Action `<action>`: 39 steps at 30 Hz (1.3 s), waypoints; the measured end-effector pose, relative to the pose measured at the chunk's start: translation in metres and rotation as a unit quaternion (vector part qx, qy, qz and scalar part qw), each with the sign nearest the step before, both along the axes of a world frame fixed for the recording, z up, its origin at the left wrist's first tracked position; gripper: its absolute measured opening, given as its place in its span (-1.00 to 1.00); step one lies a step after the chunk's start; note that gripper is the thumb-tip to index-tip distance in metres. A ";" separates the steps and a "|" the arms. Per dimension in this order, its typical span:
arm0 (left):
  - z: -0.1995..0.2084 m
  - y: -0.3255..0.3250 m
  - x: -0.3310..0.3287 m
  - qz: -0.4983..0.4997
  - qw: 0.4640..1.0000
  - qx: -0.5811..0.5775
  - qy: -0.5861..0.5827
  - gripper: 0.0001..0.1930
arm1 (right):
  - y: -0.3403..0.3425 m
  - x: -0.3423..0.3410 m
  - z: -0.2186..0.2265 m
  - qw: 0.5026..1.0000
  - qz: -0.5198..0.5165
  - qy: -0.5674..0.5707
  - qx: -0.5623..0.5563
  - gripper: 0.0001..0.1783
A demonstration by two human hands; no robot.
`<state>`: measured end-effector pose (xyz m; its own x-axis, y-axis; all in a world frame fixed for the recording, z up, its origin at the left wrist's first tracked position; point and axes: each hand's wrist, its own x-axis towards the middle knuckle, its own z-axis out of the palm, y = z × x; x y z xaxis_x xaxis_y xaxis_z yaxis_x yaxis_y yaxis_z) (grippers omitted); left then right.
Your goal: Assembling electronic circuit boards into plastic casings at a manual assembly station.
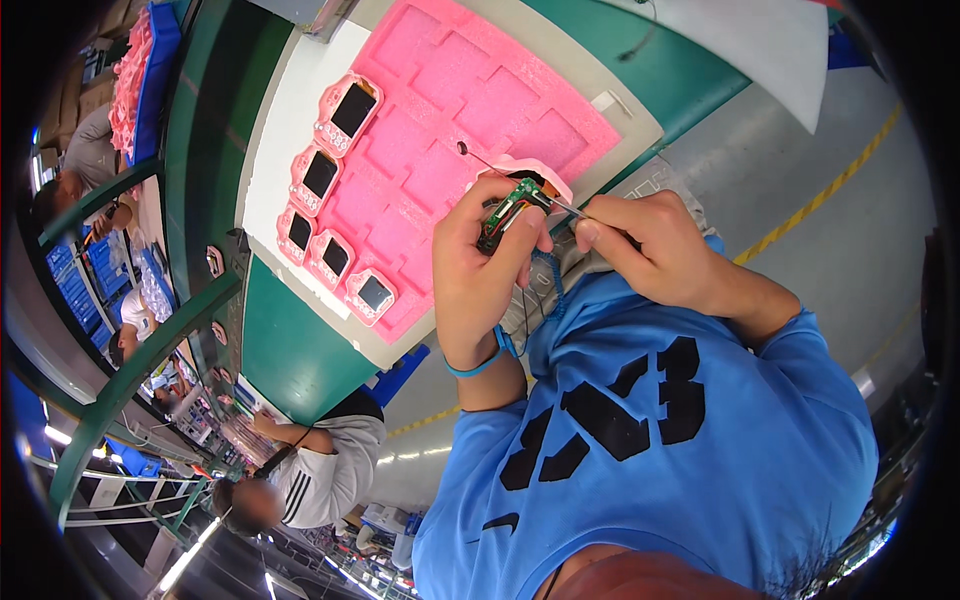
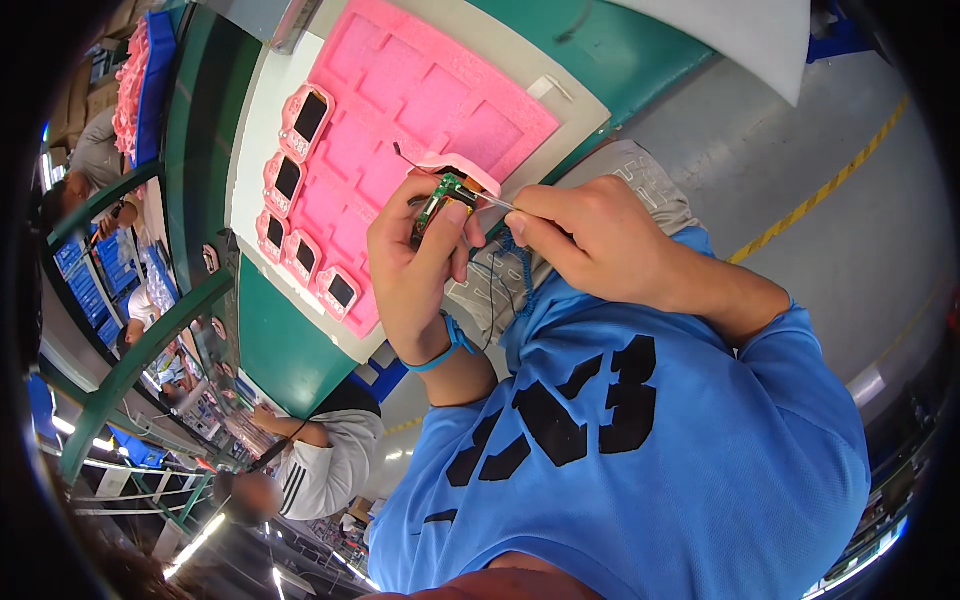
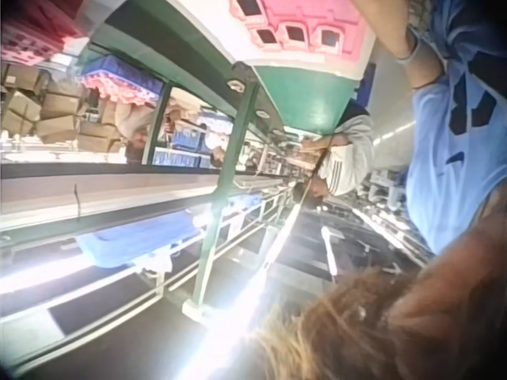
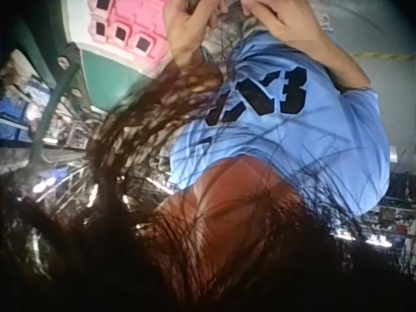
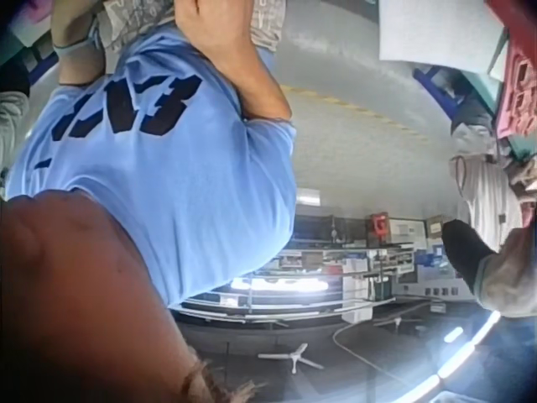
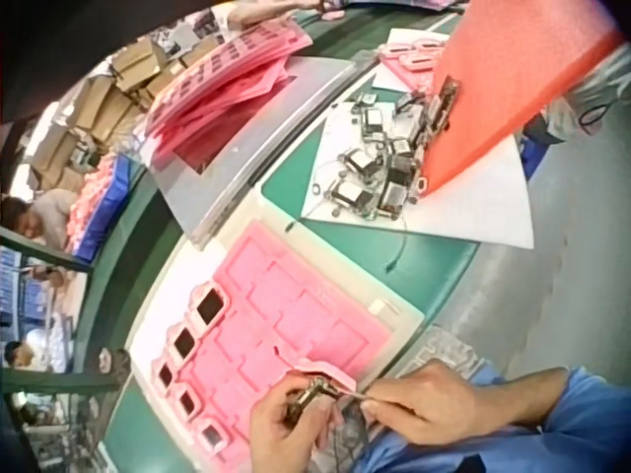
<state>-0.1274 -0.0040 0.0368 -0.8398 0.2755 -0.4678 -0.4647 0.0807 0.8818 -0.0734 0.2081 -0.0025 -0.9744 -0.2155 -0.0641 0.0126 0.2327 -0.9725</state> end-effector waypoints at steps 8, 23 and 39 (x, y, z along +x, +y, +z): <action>-0.004 0.018 -0.001 0.025 0.995 -0.073 0.061 -0.87 | 0.002 -0.005 0.006 1.000 0.005 -0.026 0.008 -0.82; 0.022 0.006 -0.027 -0.035 0.998 0.045 0.035 -0.57 | 0.011 -0.052 0.014 0.949 0.061 0.262 0.163 -0.53; -0.031 -0.027 -0.002 -0.009 0.864 -0.231 0.448 -0.29 | -0.015 -0.064 0.029 0.925 0.089 0.191 0.316 -0.56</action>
<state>-0.1292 -0.0306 0.0062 -0.9195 0.2501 0.3034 0.3919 0.5204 0.7587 -0.1377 0.1929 0.0267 -0.9043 -0.4127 0.1092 -0.3978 0.7219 -0.5662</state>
